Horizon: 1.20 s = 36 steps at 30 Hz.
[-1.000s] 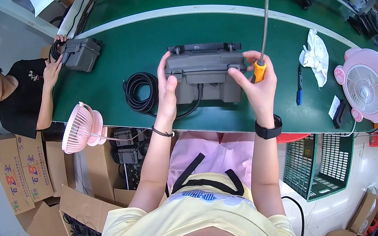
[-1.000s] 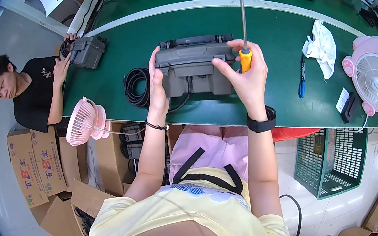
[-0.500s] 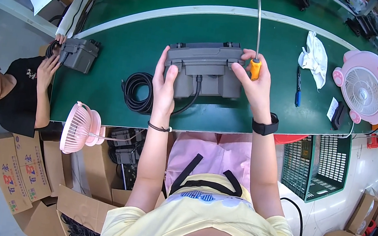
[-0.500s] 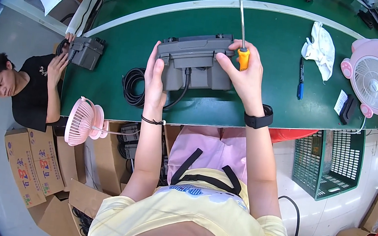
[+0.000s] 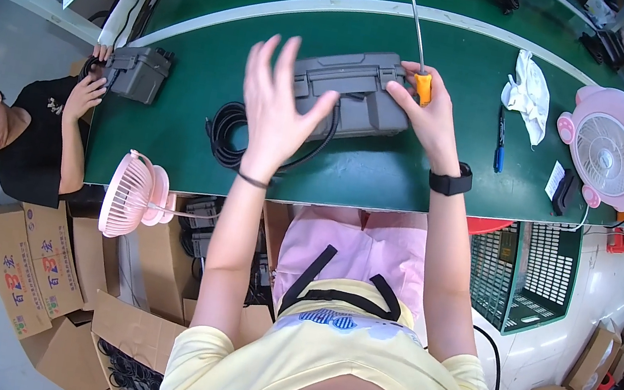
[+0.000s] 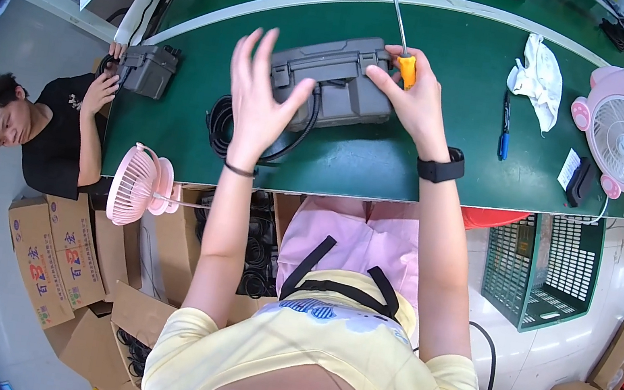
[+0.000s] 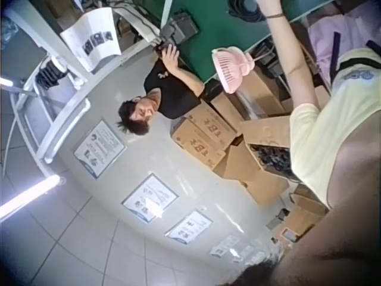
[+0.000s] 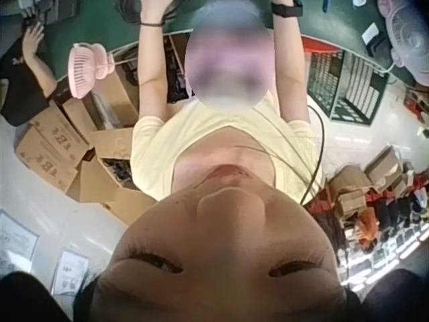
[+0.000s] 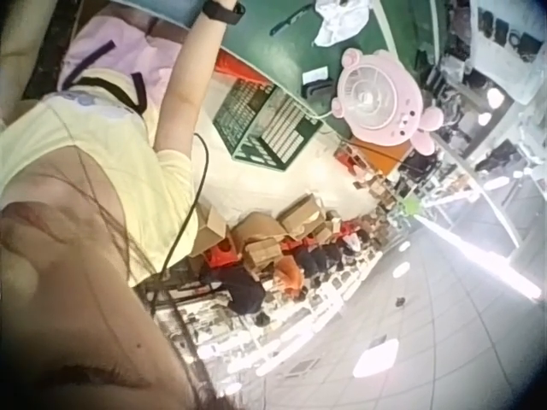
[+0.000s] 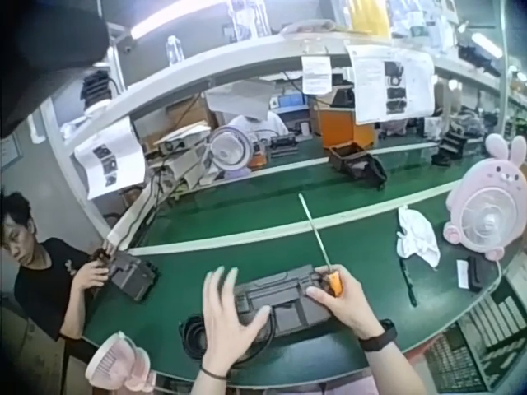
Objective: Coil a power cable, place it inside an equipment storage box, and then pack the storage boxes into a larger shipping container.
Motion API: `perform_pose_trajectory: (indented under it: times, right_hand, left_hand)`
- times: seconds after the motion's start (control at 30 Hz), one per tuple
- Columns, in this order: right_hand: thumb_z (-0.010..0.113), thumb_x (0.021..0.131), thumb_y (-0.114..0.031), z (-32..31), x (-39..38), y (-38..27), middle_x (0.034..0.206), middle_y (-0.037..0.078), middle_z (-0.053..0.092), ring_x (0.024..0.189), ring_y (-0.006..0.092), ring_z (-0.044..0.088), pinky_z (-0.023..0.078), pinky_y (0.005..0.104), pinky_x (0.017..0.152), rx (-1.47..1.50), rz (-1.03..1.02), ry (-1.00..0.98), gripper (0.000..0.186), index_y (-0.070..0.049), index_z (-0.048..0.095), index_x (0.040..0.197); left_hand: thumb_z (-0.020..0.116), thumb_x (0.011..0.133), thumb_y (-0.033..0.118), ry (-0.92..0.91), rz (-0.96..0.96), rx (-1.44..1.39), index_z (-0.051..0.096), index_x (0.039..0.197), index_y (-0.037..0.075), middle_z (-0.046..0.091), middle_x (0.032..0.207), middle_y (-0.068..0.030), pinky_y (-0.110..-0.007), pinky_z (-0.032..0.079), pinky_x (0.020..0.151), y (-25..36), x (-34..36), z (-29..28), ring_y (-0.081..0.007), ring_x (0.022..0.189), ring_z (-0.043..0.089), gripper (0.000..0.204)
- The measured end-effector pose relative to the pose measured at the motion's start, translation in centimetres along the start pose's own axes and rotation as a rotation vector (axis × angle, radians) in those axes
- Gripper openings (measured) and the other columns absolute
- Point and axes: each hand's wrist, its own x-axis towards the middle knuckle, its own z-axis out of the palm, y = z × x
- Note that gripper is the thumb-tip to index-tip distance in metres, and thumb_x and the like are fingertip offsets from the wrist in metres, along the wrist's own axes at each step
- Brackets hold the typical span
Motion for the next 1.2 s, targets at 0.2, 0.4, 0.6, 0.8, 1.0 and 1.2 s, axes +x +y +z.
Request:
perform_pose_trajectory:
  times: [0.2, 0.4, 0.6, 0.8, 1.0, 1.2]
  right_hand:
    - [0.076, 0.088, -0.029, -0.1, -0.5, -0.4, 0.11, 0.012, 0.071, 0.101, 0.0172, 0.067, 0.051, 0.0298, 0.088, -0.053, 0.044, -0.018, 0.045, -0.003, 0.064, 0.122]
    - [0.057, 0.098, -0.011, -1.7, -7.7, -2.5, 0.113, 0.013, 0.071, 0.102, 0.0165, 0.068, 0.052, 0.0289, 0.086, 0.094, 0.102, 0.133, 0.036, -0.005, 0.058, 0.134]
    - [0.061, 0.091, -0.001, -2.2, -13.9, -4.4, 0.109, 0.016, 0.07, 0.086, 0.0262, 0.069, 0.053, 0.0327, 0.079, -0.291, -0.142, 0.022, 0.038, -0.003, 0.061, 0.129]
    - [0.068, 0.083, 0.0, -1.9, -14.9, -5.7, 0.111, 0.012, 0.071, 0.081, 0.0256, 0.068, 0.055, 0.0343, 0.071, -0.632, -0.275, -0.023, 0.039, -0.005, 0.065, 0.122]
    - [0.07, 0.079, -0.002, -0.3, -14.6, -5.8, 0.114, 0.008, 0.071, 0.076, 0.0205, 0.065, 0.053, 0.033, 0.066, -0.747, -0.346, 0.058, 0.038, -0.008, 0.069, 0.117]
    - [0.067, 0.073, -0.001, -0.1, -14.7, -5.9, 0.116, 0.003, 0.07, 0.079, 0.0178, 0.062, 0.048, 0.0298, 0.063, -0.927, -0.46, 0.067, 0.044, -0.013, 0.072, 0.115]
  left_hand:
    - [0.072, 0.08, 0.046, -0.513, 0.171, -0.15, 0.045, 0.147, 0.021, 0.066, 0.123, -0.0135, -0.043, 0.05, 0.098, 0.0, 5.8, 1.3, -0.0325, 0.109, 0.065, 0.077]
    - [0.07, 0.083, 0.041, -0.393, 0.113, 0.01, 0.063, 0.13, 0.018, 0.069, 0.118, -0.0113, -0.041, 0.057, 0.08, 0.0, 5.9, 2.1, -0.0321, 0.096, 0.07, 0.053]
    - [0.044, 0.097, 0.036, -0.27, -0.054, -0.08, 0.071, 0.116, 0.015, 0.071, 0.112, -0.011, -0.041, 0.053, 0.085, 0.0, 5.4, 2.0, -0.0343, 0.097, 0.068, 0.038]
    - [0.03, 0.103, 0.027, -0.241, -0.234, -0.019, 0.075, 0.104, 0.011, 0.071, 0.103, -0.0143, -0.043, 0.052, 0.085, 0.0, 4.3, 2.0, -0.0378, 0.095, 0.066, 0.047]
    - [0.034, 0.101, 0.025, -0.174, -0.195, 0.005, 0.075, 0.101, 0.008, 0.072, 0.1, -0.0151, -0.044, 0.052, 0.084, -0.1, 4.2, 2.4, -0.0365, 0.092, 0.067, 0.044]
    - [0.032, 0.1, 0.023, -0.18, -0.229, -0.009, 0.074, 0.105, 0.007, 0.07, 0.105, -0.0171, -0.044, 0.052, 0.087, -0.2, 4.0, 2.5, -0.0389, 0.096, 0.066, 0.046]
